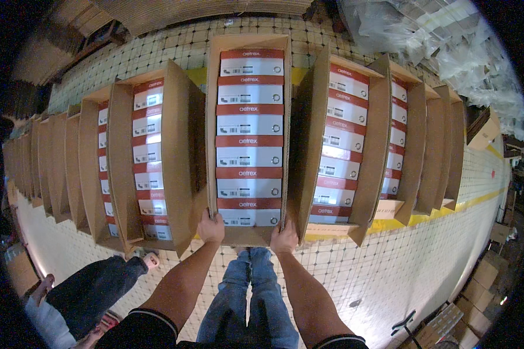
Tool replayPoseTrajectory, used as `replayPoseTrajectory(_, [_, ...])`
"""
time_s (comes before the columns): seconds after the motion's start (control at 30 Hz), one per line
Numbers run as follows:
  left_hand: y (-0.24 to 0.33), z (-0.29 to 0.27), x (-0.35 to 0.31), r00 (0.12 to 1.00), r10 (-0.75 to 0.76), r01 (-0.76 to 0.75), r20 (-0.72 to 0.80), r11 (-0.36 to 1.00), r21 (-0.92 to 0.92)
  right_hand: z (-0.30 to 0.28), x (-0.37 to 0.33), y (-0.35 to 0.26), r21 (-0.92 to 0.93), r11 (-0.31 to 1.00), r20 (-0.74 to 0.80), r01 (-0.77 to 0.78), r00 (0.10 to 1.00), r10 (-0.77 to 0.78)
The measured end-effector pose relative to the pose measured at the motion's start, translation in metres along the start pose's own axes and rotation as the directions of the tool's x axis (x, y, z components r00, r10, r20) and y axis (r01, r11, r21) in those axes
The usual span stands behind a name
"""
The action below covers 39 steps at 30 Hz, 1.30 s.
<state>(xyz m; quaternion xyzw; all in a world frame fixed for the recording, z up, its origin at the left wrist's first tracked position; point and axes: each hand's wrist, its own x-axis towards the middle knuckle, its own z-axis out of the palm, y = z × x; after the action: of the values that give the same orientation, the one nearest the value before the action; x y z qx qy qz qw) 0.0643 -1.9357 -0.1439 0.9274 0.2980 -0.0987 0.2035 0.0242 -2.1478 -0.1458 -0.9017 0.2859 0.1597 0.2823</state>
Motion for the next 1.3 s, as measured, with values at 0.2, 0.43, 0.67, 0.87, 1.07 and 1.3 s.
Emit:
replayPoseTrajectory(0.2, [0.029, -0.038, 0.039, 0.984, 0.078, -0.087, 0.160, 0.995, 0.051, 0.003, 0.001, 0.009, -0.012, 1.000, 0.006, -0.012, 1.000, 0.012])
replayPoseTrajectory(0.43, [0.105, -0.035, 0.207, 0.846, 0.296, -0.432, 0.443, 0.868, 0.246, 0.012, 0.010, 0.022, 0.476, 0.879, 0.170, 0.001, 0.981, -0.093])
replayPoseTrajectory(0.67, [-0.008, -0.067, 0.232, 0.537, 0.712, -0.816, 0.453, 0.574, 0.065, 0.040, -0.023, 0.034, 0.447, 0.878, 0.169, 0.170, 0.948, -0.269])
replayPoseTrajectory(0.87, [-0.029, -0.143, 0.146, 0.830, 0.378, -0.535, 0.410, 0.746, 0.396, 0.050, -0.091, -0.011, 0.460, 0.871, 0.349, 0.172, 0.867, -0.356])
replayPoseTrajectory(1.07, [-0.041, -0.145, -0.005, 0.514, 0.837, -0.823, 0.188, 0.543, -0.165, -0.045, -0.085, 0.025, 0.484, 0.873, 0.489, -0.062, 0.846, -0.211])
replayPoseTrajectory(1.3, [0.043, -0.032, -0.188, 0.606, 0.261, 0.140, 0.751, 0.895, -0.424, -0.128, -0.029, 0.176, 0.475, 0.817, -0.222, -0.326, 0.855, 0.470])
